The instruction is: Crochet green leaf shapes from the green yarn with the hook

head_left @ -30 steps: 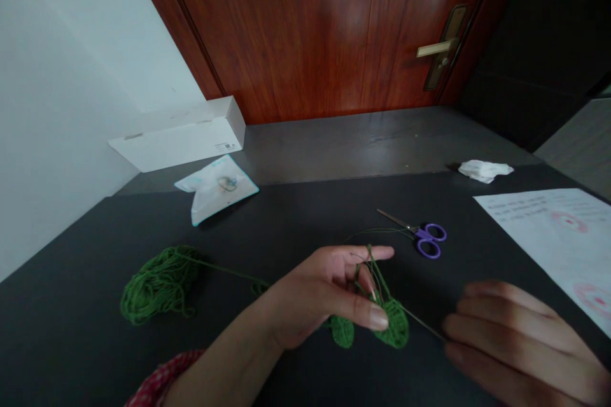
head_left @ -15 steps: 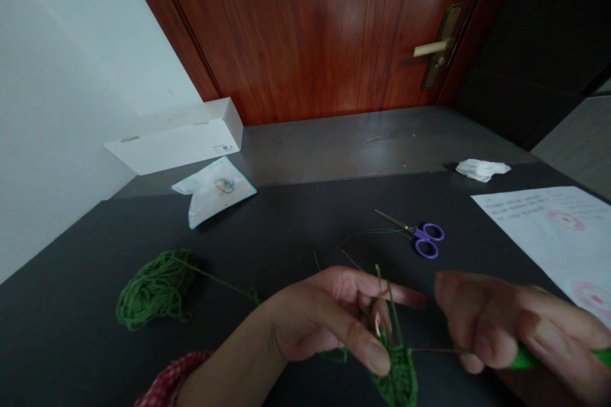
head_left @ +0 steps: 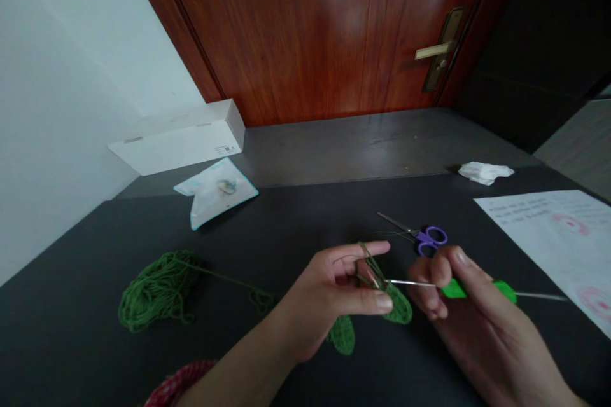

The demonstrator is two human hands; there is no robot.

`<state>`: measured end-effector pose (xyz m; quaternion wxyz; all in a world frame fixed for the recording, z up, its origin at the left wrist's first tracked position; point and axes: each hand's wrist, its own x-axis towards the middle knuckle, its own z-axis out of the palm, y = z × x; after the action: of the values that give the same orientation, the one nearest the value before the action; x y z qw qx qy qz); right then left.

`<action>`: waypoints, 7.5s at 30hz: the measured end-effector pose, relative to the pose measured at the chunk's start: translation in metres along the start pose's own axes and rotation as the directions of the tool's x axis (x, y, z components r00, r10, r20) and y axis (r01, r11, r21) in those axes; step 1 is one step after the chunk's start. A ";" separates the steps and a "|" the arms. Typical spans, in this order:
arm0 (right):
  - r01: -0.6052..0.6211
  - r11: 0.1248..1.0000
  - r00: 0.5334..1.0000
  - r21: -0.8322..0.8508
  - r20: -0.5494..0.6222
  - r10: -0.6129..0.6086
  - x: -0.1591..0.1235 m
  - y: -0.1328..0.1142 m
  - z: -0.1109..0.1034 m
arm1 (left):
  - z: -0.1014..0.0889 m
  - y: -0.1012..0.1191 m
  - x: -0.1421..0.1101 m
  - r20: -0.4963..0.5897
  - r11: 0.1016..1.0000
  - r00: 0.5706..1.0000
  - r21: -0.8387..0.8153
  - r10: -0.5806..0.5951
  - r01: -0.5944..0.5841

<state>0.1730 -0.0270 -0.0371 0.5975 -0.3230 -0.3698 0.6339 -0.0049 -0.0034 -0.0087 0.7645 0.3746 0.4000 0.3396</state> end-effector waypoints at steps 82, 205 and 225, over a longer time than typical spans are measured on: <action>-0.135 0.990 0.989 0.039 0.067 0.132 0.010 -0.012 -0.012 | 0.017 -0.030 -0.003 -0.040 0.974 0.999 -0.224 -0.034 0.024; -0.276 0.954 0.961 0.117 0.016 0.276 -0.001 0.020 -0.002 | 0.002 -0.028 -0.010 -0.161 0.989 0.980 -0.071 0.117 -0.129; -0.292 0.939 0.956 0.182 0.063 0.285 0.000 0.017 0.002 | 0.000 -0.028 -0.006 -0.059 0.923 0.998 -0.385 -0.028 0.003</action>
<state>0.1627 -0.0274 -0.0503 0.5195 -0.3042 -0.2668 0.7526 -0.0019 -0.0219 -0.0302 0.8126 0.2033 0.3528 0.4169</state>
